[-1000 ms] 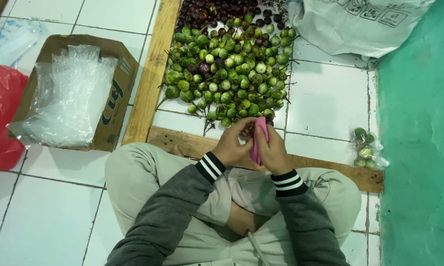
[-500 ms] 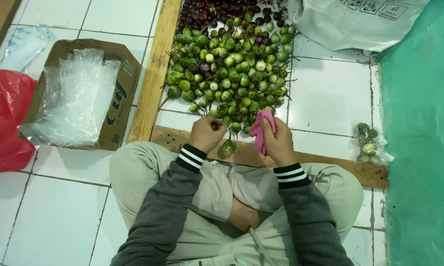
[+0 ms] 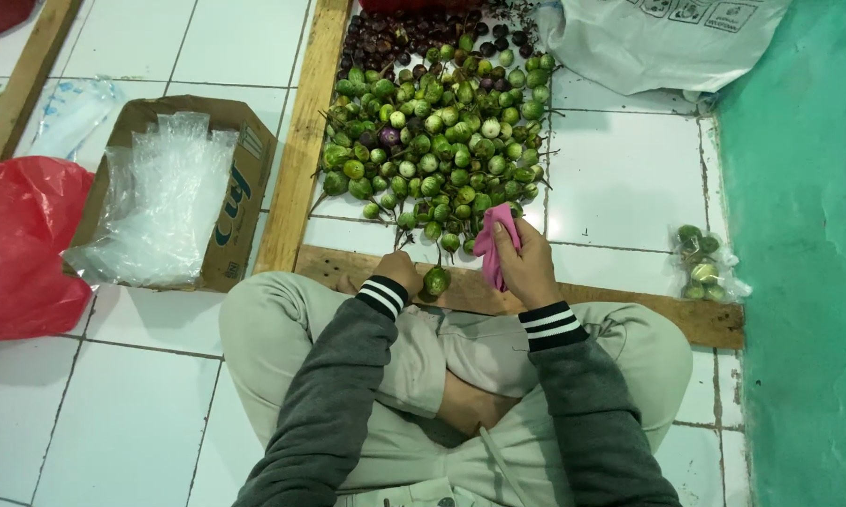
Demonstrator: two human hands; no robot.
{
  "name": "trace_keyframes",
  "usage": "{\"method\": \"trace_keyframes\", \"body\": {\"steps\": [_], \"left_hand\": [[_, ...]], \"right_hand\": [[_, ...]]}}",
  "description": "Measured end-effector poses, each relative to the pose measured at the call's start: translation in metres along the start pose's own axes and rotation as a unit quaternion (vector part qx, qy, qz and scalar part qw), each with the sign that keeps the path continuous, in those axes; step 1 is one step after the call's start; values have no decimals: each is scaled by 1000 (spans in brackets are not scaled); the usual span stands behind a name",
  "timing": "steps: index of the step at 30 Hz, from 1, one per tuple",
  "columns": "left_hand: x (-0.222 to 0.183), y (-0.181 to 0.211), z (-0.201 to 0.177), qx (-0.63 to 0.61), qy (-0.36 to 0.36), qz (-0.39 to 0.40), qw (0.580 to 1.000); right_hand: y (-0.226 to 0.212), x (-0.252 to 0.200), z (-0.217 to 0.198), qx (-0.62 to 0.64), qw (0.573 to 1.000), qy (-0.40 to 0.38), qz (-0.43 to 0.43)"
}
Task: Cleaning small green fruits by wiping them individually with a cloth
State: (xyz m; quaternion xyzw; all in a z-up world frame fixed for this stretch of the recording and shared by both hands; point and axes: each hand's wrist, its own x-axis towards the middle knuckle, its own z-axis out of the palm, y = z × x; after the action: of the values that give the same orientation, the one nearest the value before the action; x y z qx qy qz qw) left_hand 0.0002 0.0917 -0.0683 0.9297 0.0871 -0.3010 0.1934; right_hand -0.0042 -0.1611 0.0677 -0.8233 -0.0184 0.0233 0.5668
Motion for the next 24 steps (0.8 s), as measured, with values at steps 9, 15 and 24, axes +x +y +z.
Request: {"method": "trace_keyframes", "body": {"steps": [9,15,24], "left_hand": [[-18,3,-7,-34,4,-1,999],[-64,32,-61,-24,-10,12,1000],[-62,53,-124,24,33,85,996]], "right_hand": [[16,6,3,0,1000,5,2],[-8,3,0,19,1000,12,9],[-10,31,0,49,998,45,-2]]}}
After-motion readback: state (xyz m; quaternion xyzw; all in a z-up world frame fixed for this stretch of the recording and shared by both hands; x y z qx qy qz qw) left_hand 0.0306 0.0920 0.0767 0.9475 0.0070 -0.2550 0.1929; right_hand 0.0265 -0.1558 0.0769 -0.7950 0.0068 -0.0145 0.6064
